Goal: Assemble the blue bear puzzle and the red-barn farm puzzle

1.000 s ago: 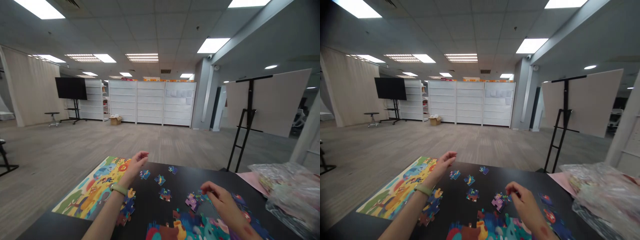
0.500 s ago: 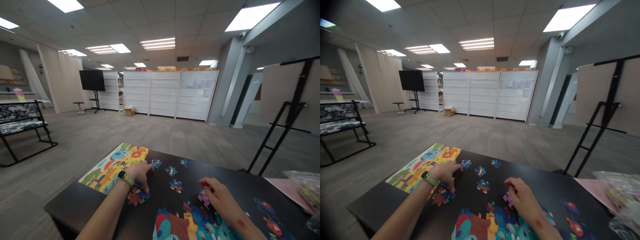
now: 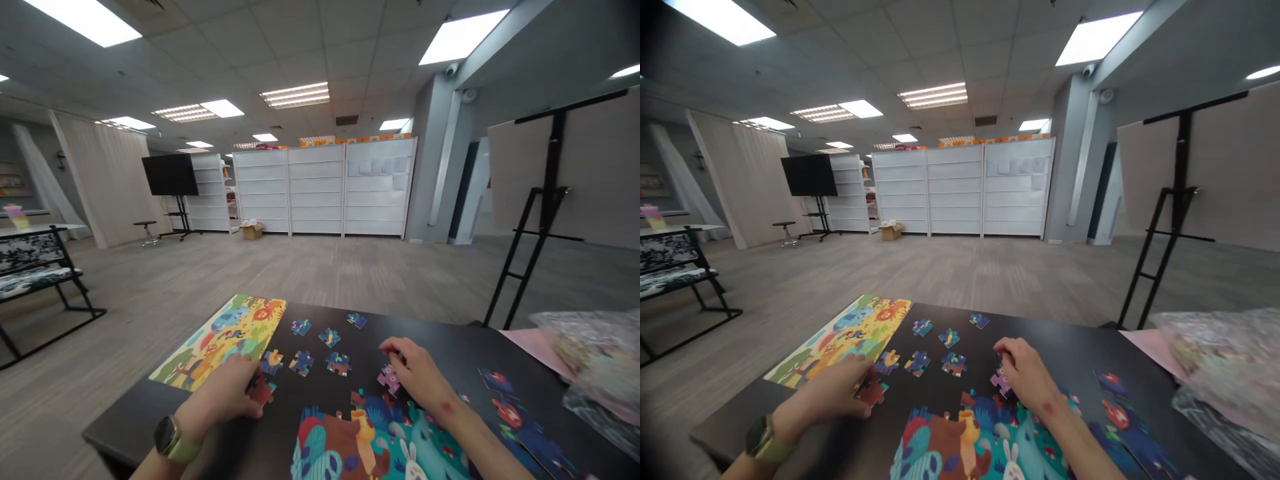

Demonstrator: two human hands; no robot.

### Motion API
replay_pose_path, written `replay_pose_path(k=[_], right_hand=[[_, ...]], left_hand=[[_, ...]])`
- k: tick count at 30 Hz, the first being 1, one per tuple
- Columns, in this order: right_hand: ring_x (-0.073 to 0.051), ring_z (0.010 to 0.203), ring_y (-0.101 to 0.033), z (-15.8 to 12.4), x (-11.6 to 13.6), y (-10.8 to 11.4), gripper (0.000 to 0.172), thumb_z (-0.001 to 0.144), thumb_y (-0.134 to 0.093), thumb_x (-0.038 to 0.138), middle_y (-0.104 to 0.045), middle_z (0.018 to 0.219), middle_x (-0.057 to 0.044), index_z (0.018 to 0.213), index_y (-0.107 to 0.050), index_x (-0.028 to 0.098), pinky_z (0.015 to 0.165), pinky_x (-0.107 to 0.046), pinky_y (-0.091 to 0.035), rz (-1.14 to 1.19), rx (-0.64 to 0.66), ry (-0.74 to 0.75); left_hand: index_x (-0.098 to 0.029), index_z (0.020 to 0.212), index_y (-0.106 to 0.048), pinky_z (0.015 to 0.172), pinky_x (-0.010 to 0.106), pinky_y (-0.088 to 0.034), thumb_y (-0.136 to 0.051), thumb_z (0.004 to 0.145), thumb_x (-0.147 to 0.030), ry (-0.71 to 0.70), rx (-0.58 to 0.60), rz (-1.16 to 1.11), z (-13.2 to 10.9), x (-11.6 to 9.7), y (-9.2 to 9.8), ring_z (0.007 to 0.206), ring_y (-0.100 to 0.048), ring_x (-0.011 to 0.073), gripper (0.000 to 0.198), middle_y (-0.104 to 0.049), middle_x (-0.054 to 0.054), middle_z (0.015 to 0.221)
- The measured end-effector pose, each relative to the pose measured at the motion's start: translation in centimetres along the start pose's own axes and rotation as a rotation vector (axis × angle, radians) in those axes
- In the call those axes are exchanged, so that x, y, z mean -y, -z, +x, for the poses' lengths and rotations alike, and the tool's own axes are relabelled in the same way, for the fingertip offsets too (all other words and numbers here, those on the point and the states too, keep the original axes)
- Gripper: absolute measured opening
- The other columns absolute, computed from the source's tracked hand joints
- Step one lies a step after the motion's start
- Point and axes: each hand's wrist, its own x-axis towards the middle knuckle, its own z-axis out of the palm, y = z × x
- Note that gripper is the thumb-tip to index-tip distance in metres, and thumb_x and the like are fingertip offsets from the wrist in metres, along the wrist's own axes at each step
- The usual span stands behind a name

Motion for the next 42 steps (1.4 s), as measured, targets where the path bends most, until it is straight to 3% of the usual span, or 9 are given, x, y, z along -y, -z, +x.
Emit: replay_pose_path(k=[4, 10, 15, 18, 21, 25, 32, 35, 42], right_hand=[[-0.021, 0.085, -0.063, -0.3, 1.1, -0.1, 0.028, 0.085, -0.041, 0.018, -0.068, 0.089, -0.005, 0.091, -0.068, 0.022, 0.079, -0.033, -0.046, 0.027, 0.014, 0.025], [-0.020, 0.084, -0.062, -0.6, 0.8, 0.3, 0.027, 0.085, -0.042, 0.015, -0.068, 0.089, -0.005, 0.091, -0.068, 0.022, 0.078, -0.032, -0.045, 0.033, -0.010, -0.009], [-0.020, 0.084, -0.062, -0.5, 0.7, 0.4, 0.028, 0.084, -0.042, 0.013, -0.068, 0.087, -0.005, 0.091, -0.067, 0.021, 0.078, -0.032, -0.044, 0.019, -0.004, -0.005], [-0.020, 0.086, -0.062, -0.5, 0.9, 0.3, 0.028, 0.084, -0.041, 0.013, -0.068, 0.088, -0.004, 0.091, -0.067, 0.022, 0.079, -0.031, -0.044, 0.022, 0.007, 0.008], [-0.020, 0.087, -0.063, -0.5, 0.9, 0.2, 0.029, 0.085, -0.041, 0.013, -0.068, 0.089, -0.004, 0.091, -0.067, 0.022, 0.079, -0.031, -0.044, 0.020, 0.014, 0.007], [-0.019, 0.083, -0.063, -0.7, 0.8, 0.3, 0.027, 0.085, -0.044, 0.014, -0.068, 0.086, -0.003, 0.091, -0.068, 0.023, 0.076, -0.030, -0.044, 0.032, 0.036, -0.014], [-0.017, 0.076, -0.065, -1.0, 2.1, 0.3, 0.023, 0.087, -0.047, 0.018, -0.071, 0.083, -0.001, 0.093, -0.068, 0.022, 0.069, -0.027, -0.045, 0.139, 0.095, -0.021], [-0.016, 0.074, -0.064, -1.1, 3.4, 0.0, 0.023, 0.090, -0.047, 0.022, -0.071, 0.084, -0.002, 0.099, -0.068, 0.022, 0.067, -0.026, -0.045, 0.160, 0.150, 0.002], [-0.012, 0.066, -0.057, -1.3, 5.3, -0.6, 0.026, 0.096, -0.045, 0.030, -0.070, 0.083, 0.000, 0.112, -0.063, 0.021, 0.060, -0.023, -0.041, 0.221, 0.237, 0.001]], left_hand=[[-0.023, 0.090, -0.063, 0.076, 0.029, -0.040, -0.072, 0.063, -0.030, -0.006, 0.061, -0.074, -1.4, 0.3, -0.9, 0.096, -0.057, 0.0253, 0.029, -0.066, 0.002, 0.103], [-0.023, 0.083, -0.057, 0.063, 0.024, -0.038, -0.067, 0.056, -0.018, -0.013, 0.168, -0.209, 0.8, 0.0, -1.6, 0.080, -0.060, 0.0196, 0.029, -0.067, -0.004, 0.083], [-0.025, 0.097, -0.058, 0.063, 0.022, -0.040, -0.065, 0.056, -0.015, -0.120, 0.203, -0.277, 1.3, -1.0, -0.6, 0.077, -0.061, 0.0172, 0.043, -0.065, -0.006, 0.083], [-0.024, 0.096, -0.061, 0.070, 0.025, -0.044, -0.061, 0.069, -0.023, -0.240, 0.251, -0.435, 1.9, -3.1, 0.8, 0.085, -0.064, 0.0187, 0.027, -0.069, -0.003, 0.088], [-0.022, 0.091, -0.064, 0.082, 0.028, -0.047, -0.065, 0.076, -0.035, -0.393, 0.399, -0.659, 3.5, -6.4, 1.8, 0.097, -0.065, 0.0213, 0.020, -0.073, 0.001, 0.098], [-0.021, 0.093, -0.066, 0.081, 0.029, -0.048, -0.071, 0.078, -0.041, -0.575, 0.568, -0.784, 7.0, -10.4, 0.9, 0.094, -0.064, 0.0197, 0.025, -0.072, 0.004, 0.101], [-0.018, 0.096, -0.059, 0.063, 0.024, -0.040, -0.074, 0.074, -0.049, -0.549, 0.364, -1.008, 10.1, -10.6, -3.2, 0.068, -0.056, 0.0119, 0.041, -0.060, -0.003, 0.074], [-0.017, 0.096, -0.060, 0.061, 0.023, -0.037, -0.071, 0.077, -0.044, -0.570, 0.302, -1.033, 9.7, -10.0, -3.4, 0.066, -0.054, 0.0109, 0.035, -0.057, -0.004, 0.072], [-0.016, 0.096, -0.059, 0.061, 0.023, -0.037, -0.070, 0.079, -0.037, -0.623, 0.335, -1.073, 9.4, -10.1, -3.5, 0.064, -0.050, 0.0099, 0.029, -0.056, -0.005, 0.070]])
